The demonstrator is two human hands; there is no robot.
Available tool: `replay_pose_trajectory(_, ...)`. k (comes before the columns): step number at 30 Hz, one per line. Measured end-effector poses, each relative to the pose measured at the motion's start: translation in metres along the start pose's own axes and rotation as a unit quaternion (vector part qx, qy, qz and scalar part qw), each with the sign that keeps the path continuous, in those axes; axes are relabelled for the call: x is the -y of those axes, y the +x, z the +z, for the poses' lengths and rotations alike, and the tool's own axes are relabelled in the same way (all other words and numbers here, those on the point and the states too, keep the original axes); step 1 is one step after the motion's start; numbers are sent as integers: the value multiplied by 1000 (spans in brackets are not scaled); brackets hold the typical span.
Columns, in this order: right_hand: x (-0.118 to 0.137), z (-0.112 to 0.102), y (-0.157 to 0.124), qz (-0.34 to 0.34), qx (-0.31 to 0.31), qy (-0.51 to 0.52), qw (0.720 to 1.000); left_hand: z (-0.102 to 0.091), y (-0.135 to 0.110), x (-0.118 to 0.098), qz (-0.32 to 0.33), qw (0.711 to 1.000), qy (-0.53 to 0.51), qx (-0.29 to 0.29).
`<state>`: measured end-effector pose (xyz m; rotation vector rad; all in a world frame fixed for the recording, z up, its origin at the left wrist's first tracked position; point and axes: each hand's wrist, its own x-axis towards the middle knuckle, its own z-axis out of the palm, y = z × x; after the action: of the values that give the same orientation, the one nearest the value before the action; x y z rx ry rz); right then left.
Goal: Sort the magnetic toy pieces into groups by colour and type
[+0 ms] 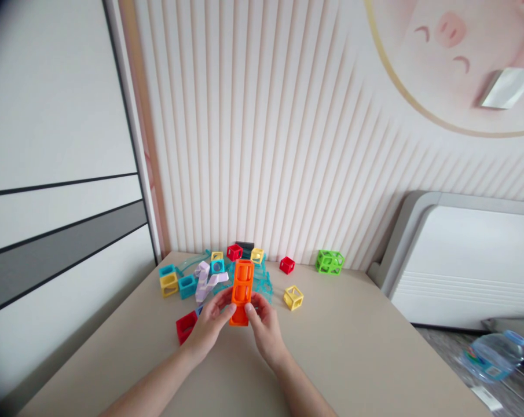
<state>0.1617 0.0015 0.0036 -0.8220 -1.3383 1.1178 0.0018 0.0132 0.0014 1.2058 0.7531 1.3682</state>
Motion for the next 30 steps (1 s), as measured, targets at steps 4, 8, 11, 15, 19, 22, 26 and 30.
replay_pose_trajectory(4,3,-4,-3,-8,18,-60,998,-1,-1,-3,1,1000,-1,20)
replay_pose_trajectory(8,6,-9,-5,-22,35,-122,992,0,-3,-7,8,999,1,39)
replay_pose_trajectory(11,4,-11,-5,-66,-6,-80,995,0,-6,-6,5,998,37,50)
replay_pose_trajectory(15,2,-14,-1,-67,-79,-20,994,0,-9,-3,11,992,83,89)
replay_pose_trajectory(19,3,-14,-1,-56,-81,-26,995,2,-11,-3,13,990,95,108)
replay_pose_trajectory(22,0,-13,-5,-58,-44,-47,996,3,-11,-3,17,991,94,95)
replay_pose_trajectory(26,-7,-14,-8,-61,-19,-75,995,3,-11,-3,39,993,74,81)
replay_pose_trajectory(30,-5,-15,-9,-82,-33,-116,989,3,-14,-6,54,994,36,93)
